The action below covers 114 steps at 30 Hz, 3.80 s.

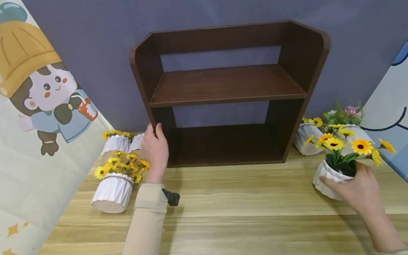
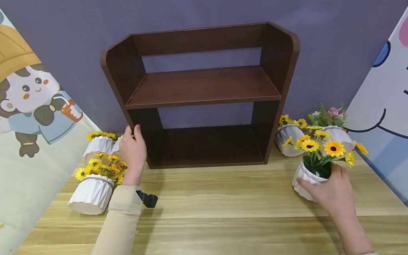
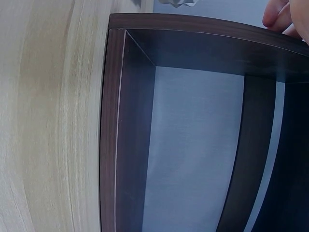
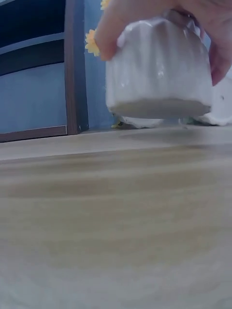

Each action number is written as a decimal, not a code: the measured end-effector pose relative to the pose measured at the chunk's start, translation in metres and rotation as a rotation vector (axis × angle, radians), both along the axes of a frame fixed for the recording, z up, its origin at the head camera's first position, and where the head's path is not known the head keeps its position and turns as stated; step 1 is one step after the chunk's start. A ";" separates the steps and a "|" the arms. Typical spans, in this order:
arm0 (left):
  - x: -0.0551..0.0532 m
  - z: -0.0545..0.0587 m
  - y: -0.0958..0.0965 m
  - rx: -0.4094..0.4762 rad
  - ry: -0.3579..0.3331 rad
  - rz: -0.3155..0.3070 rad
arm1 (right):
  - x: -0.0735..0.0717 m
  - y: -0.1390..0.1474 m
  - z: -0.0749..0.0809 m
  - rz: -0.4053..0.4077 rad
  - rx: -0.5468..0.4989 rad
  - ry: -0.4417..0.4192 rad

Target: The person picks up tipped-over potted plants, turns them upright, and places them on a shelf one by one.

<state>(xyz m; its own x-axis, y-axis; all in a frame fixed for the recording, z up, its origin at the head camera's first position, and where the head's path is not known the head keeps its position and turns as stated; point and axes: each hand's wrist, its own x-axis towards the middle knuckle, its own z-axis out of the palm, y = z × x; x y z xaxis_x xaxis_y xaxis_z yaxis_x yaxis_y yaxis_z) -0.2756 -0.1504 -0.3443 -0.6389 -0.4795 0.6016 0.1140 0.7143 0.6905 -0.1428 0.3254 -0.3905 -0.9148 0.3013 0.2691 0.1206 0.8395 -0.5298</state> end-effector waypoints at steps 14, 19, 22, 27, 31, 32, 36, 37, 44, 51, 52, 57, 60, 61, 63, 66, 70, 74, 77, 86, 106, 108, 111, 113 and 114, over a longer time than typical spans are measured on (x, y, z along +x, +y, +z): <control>-0.002 0.002 0.001 0.001 -0.008 0.004 | 0.005 -0.028 0.031 0.020 0.120 0.096; 0.000 0.003 0.001 0.010 -0.014 -0.004 | 0.007 -0.042 0.045 0.065 0.146 0.132; 0.000 0.002 0.001 0.008 -0.017 -0.003 | 0.008 -0.052 0.053 0.080 0.127 0.163; 0.001 0.001 0.000 0.017 -0.021 -0.002 | 0.005 -0.068 0.061 0.105 0.132 0.306; 0.000 0.001 0.000 0.015 -0.015 -0.007 | 0.005 -0.080 0.067 0.135 0.129 0.401; 0.000 0.001 0.000 0.013 -0.013 -0.009 | 0.005 -0.082 0.069 0.144 0.124 0.418; -0.001 0.000 0.000 0.015 -0.003 -0.018 | 0.006 -0.092 0.077 0.170 0.120 0.433; -0.001 0.000 0.000 0.017 -0.001 -0.018 | 0.006 -0.094 0.080 0.175 0.120 0.428; 0.000 0.001 0.001 0.003 -0.014 -0.013 | 0.005 -0.115 0.101 0.221 0.154 0.388; -0.001 0.001 0.001 0.013 -0.024 -0.020 | -0.003 -0.133 0.111 0.254 0.126 0.410; -0.001 0.002 0.001 0.012 -0.022 -0.021 | -0.005 -0.135 0.112 0.264 0.119 0.433; -0.001 0.001 -0.001 0.009 -0.008 -0.012 | -0.015 -0.144 0.117 0.315 0.108 0.541; 0.000 -0.001 -0.001 0.004 -0.015 -0.012 | -0.018 -0.148 0.121 0.320 0.097 0.560; 0.000 -0.001 -0.001 0.003 -0.020 -0.017 | -0.019 -0.150 0.123 0.319 0.090 0.564; 0.000 -0.002 -0.001 0.009 -0.024 -0.025 | -0.021 -0.152 0.126 0.327 0.073 0.578; 0.000 -0.002 -0.001 0.016 -0.021 -0.025 | -0.025 -0.156 0.128 0.359 0.050 0.609; 0.001 0.000 -0.001 0.022 -0.013 -0.016 | -0.031 -0.161 0.130 0.407 0.043 0.652; 0.002 0.001 -0.001 0.012 -0.016 -0.016 | -0.036 -0.166 0.136 0.421 0.057 0.668; 0.003 0.001 -0.001 0.007 -0.013 -0.012 | -0.039 -0.171 0.143 0.427 0.054 0.659; 0.003 0.000 -0.001 0.011 -0.029 -0.010 | -0.049 -0.186 0.155 0.448 0.073 0.692; 0.001 -0.002 -0.002 0.013 0.025 -0.022 | -0.061 -0.223 0.192 0.549 0.061 0.672; 0.001 -0.002 -0.001 0.005 0.027 -0.018 | -0.064 -0.225 0.195 0.552 0.060 0.670; 0.000 -0.003 0.000 -0.010 0.016 -0.020 | -0.069 -0.228 0.198 0.551 0.046 0.675; 0.001 -0.003 0.001 -0.018 0.011 -0.021 | -0.072 -0.230 0.200 0.551 0.030 0.674; 0.001 -0.003 0.001 -0.021 0.011 -0.019 | -0.073 -0.231 0.200 0.550 0.024 0.672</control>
